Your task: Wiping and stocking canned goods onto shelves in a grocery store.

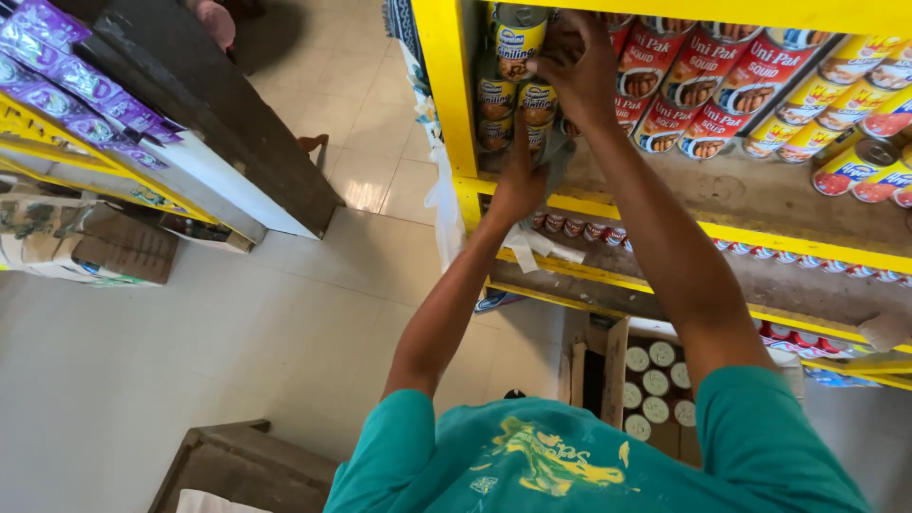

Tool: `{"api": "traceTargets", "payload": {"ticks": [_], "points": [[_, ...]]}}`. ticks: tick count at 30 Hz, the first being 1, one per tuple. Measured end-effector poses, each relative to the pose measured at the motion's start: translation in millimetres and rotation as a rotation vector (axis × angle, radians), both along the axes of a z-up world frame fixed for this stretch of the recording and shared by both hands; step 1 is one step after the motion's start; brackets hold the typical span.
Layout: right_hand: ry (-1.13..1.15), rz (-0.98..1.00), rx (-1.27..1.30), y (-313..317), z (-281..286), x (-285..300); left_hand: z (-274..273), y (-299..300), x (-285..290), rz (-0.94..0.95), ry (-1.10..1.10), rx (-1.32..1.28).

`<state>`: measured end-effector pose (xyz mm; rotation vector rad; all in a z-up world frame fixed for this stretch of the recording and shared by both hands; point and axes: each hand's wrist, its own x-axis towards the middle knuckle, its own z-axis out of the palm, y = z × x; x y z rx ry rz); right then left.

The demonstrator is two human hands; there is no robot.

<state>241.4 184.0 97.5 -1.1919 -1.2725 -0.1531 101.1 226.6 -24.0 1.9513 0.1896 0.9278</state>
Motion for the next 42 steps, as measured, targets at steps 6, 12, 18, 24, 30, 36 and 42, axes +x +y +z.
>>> {"api": "traceTargets", "payload": {"ticks": [6,12,18,24,30,36,42], "points": [[-0.086,-0.304,0.087,-36,-12,-22,-4,-45,-44,-0.127,0.242,-0.297],[0.03,-0.527,0.175,-110,-61,-63,-81,-97,-84,-0.209,0.326,-0.602],[0.45,-0.699,0.068,-197,-225,-76,-182,-152,-134,-0.099,0.451,-0.807],[0.502,-0.951,-0.88,-297,-346,-133,-213,-186,-168,-0.138,0.605,-0.729],[0.616,-0.91,-1.023,-393,-509,-153,-146,-104,-100,0.116,0.245,-0.021],[0.22,-0.679,-0.805,-350,-346,-154,10,-32,-27,0.209,0.155,0.187],[-0.157,-0.475,-0.158,-183,-121,-49,20,16,-3,0.311,0.133,0.112]]}}
